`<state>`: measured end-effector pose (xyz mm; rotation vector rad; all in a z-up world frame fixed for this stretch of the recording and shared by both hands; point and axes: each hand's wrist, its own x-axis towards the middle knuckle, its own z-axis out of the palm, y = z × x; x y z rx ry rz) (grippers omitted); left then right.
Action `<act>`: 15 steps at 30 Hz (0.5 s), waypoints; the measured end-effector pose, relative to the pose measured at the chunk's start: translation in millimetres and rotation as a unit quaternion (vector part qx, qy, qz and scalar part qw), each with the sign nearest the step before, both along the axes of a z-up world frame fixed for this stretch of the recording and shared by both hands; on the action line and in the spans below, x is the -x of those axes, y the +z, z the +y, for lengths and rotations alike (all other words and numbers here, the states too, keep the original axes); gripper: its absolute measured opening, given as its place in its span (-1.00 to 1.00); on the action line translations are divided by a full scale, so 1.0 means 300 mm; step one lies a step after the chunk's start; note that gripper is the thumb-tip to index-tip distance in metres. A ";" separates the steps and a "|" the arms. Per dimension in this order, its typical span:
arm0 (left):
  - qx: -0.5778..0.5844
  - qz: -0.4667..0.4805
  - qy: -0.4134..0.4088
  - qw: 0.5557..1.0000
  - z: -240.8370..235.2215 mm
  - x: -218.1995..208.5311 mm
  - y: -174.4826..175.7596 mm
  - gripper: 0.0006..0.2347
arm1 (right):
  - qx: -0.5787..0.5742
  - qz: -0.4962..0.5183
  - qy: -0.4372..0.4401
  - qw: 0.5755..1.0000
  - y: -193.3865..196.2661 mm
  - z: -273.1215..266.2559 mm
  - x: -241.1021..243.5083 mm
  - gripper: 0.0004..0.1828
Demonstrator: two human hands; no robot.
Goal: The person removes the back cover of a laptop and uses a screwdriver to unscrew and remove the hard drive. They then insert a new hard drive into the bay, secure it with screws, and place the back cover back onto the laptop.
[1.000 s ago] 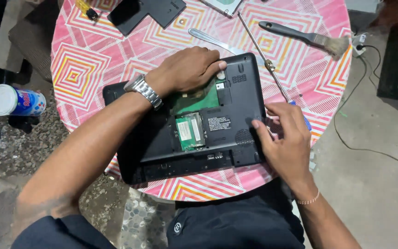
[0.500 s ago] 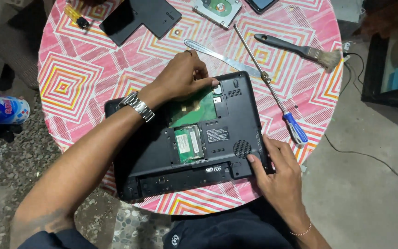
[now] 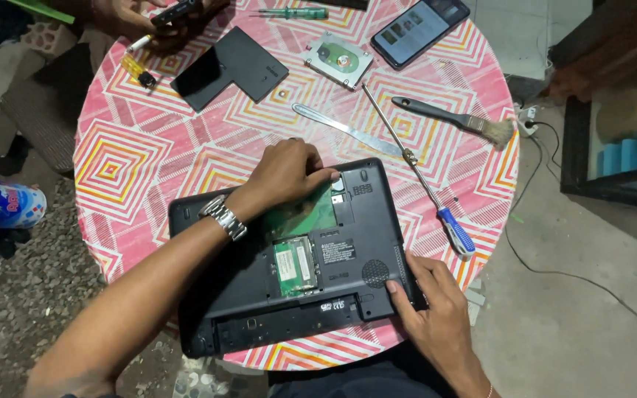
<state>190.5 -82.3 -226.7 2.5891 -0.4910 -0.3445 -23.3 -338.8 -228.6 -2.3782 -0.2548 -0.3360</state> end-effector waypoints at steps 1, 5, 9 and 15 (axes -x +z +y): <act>-0.010 0.013 0.007 1.000 0.000 0.023 0.003 -0.64 | -0.002 0.005 0.007 1.000 -0.002 -0.002 0.003 -0.47; -0.014 -0.031 0.011 0.999 0.027 0.071 -0.027 -0.65 | -0.011 0.012 0.017 1.000 0.001 -0.009 -0.008 -0.49; 0.011 0.010 0.057 0.998 0.060 0.088 -0.002 -0.62 | -0.026 0.005 0.021 0.999 0.001 -0.012 -0.031 -0.54; 0.087 0.015 0.046 0.995 0.097 0.092 -0.003 -0.70 | 0.093 -0.115 -0.080 0.986 -0.014 -0.103 -0.116 -0.69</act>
